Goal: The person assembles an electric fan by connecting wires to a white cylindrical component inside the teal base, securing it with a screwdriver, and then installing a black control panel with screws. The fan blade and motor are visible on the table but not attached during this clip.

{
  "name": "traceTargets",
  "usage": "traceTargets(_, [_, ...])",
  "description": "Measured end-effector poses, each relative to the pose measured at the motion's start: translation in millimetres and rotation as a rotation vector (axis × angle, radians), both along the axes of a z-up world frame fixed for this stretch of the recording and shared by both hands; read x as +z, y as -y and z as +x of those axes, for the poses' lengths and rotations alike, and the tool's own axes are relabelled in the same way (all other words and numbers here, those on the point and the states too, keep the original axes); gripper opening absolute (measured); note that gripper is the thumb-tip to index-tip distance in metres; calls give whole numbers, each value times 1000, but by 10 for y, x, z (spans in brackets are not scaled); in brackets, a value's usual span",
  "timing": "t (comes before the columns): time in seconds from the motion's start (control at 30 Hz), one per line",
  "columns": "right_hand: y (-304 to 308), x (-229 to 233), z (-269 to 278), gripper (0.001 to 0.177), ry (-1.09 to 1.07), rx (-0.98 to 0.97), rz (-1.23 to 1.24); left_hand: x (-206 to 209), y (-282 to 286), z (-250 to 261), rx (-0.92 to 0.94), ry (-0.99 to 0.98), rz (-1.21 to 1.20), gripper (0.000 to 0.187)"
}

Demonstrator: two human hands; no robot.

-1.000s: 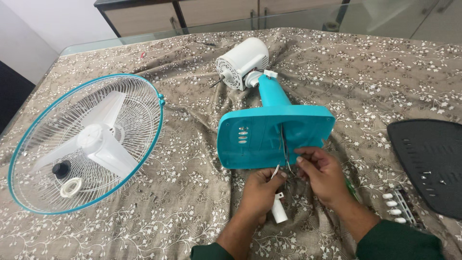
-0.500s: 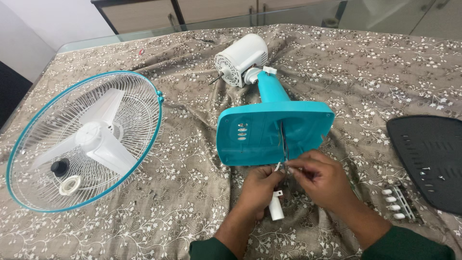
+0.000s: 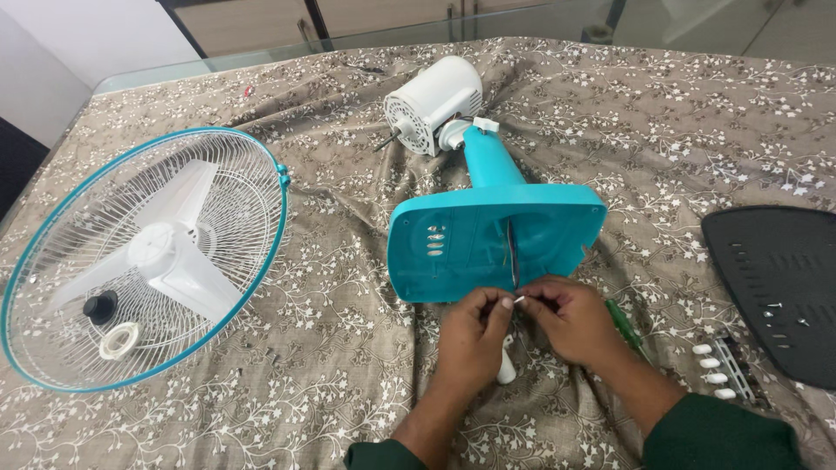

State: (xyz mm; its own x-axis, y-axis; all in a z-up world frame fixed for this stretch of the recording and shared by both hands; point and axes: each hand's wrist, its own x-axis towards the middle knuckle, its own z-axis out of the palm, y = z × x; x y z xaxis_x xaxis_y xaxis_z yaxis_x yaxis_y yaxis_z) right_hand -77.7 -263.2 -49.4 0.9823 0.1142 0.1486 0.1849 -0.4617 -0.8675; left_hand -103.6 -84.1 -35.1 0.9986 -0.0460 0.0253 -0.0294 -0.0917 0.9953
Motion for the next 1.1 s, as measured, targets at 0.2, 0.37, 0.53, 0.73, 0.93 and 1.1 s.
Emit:
traceTargets(0.2, [69, -99, 59, 16, -120, 12, 106, 24, 93, 141, 103, 59, 35, 16])
traceTargets(0.37, [87, -144, 68, 18, -131, -28, 118, 33, 126, 143, 72, 199, 21, 16])
traceTargets(0.53, [104, -157, 60, 18, -141, -18, 115, 62, 135, 113, 109, 161, 98, 12])
traceTargets(0.73, [146, -257, 94, 17, -99, 32, 239, 53, 123, 121, 110, 243, 99, 11])
traceTargets(0.93, [214, -398, 147, 13, -96, 35, 303, 4, 89, 189, -25, 92, 10, 14])
traceTargets(1.1, [234, -457, 170, 13, -143, 24, 390, -40, 81, 219, -63, 85, -32, 16])
